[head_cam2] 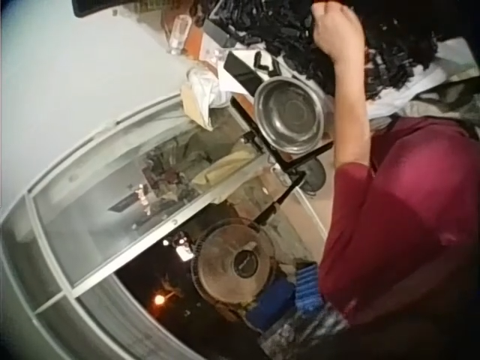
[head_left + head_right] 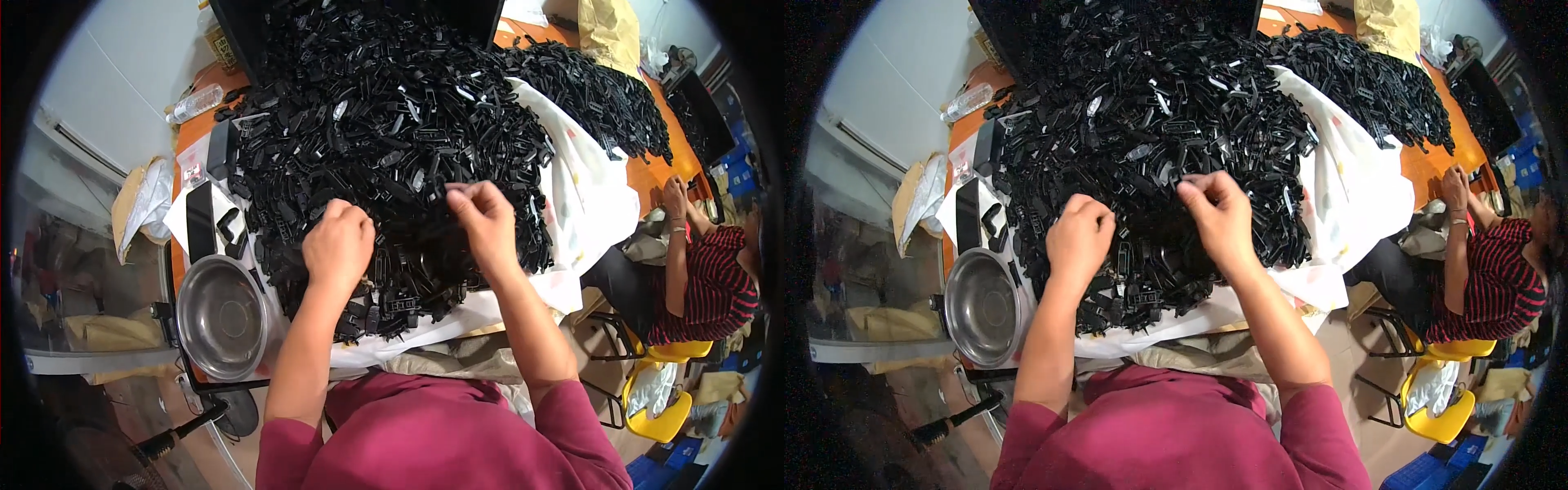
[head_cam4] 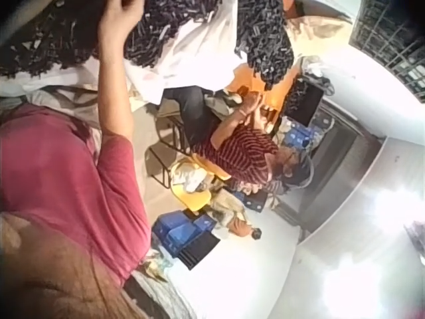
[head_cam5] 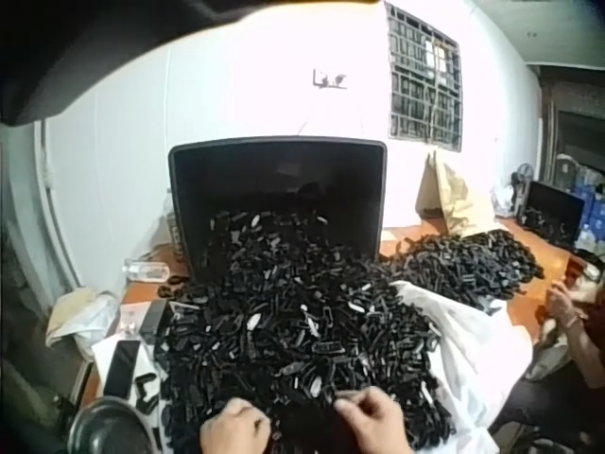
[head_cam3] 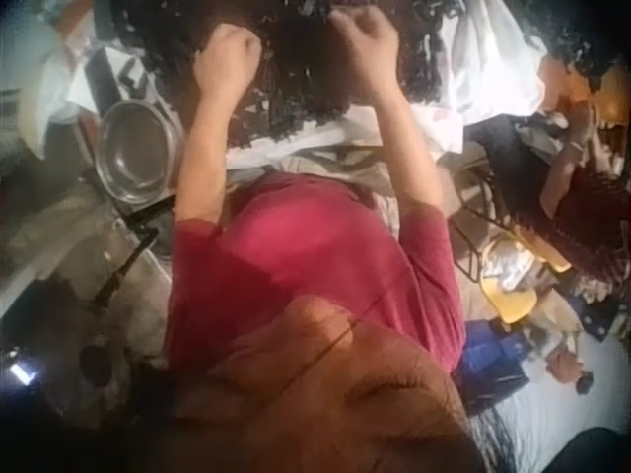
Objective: Sorting and inspecting small black plastic clips from a bulk pile into a metal bowl.
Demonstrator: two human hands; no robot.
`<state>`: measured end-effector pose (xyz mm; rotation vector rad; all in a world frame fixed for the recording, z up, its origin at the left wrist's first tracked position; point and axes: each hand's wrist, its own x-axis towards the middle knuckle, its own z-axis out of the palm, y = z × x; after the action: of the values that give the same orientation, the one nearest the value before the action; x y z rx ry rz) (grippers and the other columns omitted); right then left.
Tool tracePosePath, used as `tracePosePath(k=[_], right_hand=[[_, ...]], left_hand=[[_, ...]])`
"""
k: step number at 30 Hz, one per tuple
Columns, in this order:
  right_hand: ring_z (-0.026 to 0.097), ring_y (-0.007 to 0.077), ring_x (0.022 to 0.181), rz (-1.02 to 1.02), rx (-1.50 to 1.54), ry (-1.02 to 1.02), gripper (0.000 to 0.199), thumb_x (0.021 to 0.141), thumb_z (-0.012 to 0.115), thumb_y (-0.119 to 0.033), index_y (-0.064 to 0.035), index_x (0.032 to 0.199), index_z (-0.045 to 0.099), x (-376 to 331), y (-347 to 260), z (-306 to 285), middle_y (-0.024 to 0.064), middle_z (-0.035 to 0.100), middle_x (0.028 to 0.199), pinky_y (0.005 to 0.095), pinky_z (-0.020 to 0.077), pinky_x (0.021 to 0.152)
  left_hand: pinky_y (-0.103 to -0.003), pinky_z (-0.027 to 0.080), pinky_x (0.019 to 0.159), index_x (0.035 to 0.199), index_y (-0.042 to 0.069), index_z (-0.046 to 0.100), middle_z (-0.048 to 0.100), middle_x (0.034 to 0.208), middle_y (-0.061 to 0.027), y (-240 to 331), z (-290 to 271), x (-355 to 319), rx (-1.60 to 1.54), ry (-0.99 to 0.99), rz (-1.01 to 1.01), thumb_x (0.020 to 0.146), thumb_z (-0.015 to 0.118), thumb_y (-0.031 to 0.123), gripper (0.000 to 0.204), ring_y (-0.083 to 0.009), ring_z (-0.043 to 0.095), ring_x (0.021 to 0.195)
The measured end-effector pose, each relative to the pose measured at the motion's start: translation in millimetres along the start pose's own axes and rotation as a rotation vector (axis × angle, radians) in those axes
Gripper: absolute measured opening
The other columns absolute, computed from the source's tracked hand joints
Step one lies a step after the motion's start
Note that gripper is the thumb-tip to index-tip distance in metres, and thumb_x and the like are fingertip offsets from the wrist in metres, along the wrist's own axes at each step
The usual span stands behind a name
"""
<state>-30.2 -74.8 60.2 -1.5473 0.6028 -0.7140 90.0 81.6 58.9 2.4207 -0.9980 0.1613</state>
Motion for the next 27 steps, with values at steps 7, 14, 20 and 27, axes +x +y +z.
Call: tracePosePath(k=[7,14,20,27], right_hand=[[0.057,0.0193,0.088,-0.414,-0.727,0.138,0.017,0.077,0.067,-0.014,-0.0038,0.090,0.063,1,-7,-7,0.0129,0.059,0.112,0.0278,0.0445,0.077],[0.059,0.0128,0.078,-0.022,0.185,0.055,0.017,0.087,0.057,-0.015,-0.0047,0.078,0.047,-3,-12,-2,0.0125,0.061,0.099,0.0236,0.0489,0.065],[0.059,0.0166,0.077,0.165,0.374,-0.154,0.015,0.089,0.049,-0.008,-0.0021,0.103,0.050,-20,-24,-3,0.0106,0.059,0.095,0.0297,0.0548,0.062],[0.062,0.0190,0.078,-0.521,-0.420,-0.177,0.031,0.075,0.063,0.003,-0.0015,0.105,0.057,-38,-47,1,0.0116,0.062,0.090,0.0256,0.0490,0.063]], left_hand=[[-0.035,0.049,0.063,0.086,0.012,0.066,0.059,0.085,-0.0012,-1,-8,-6,-0.142,-0.015,0.128,0.077,0.060,0.010,0.011,-0.0255,0.060,0.072],[-0.035,0.048,0.064,0.082,0.012,0.064,0.056,0.087,-0.0027,8,14,30,0.030,-0.080,0.349,0.073,0.062,0.009,0.009,-0.0226,0.059,0.076],[-0.027,0.045,0.081,0.087,0.002,0.052,0.061,0.101,-0.0101,14,4,16,-0.775,-0.172,0.089,0.078,0.059,-0.001,0.012,-0.0128,0.058,0.090],[-0.024,0.045,0.080,0.105,0.000,0.058,0.061,0.096,-0.0056,30,-16,-12,-1.187,-0.192,0.010,0.079,0.066,0.008,0.028,-0.0115,0.056,0.088]])
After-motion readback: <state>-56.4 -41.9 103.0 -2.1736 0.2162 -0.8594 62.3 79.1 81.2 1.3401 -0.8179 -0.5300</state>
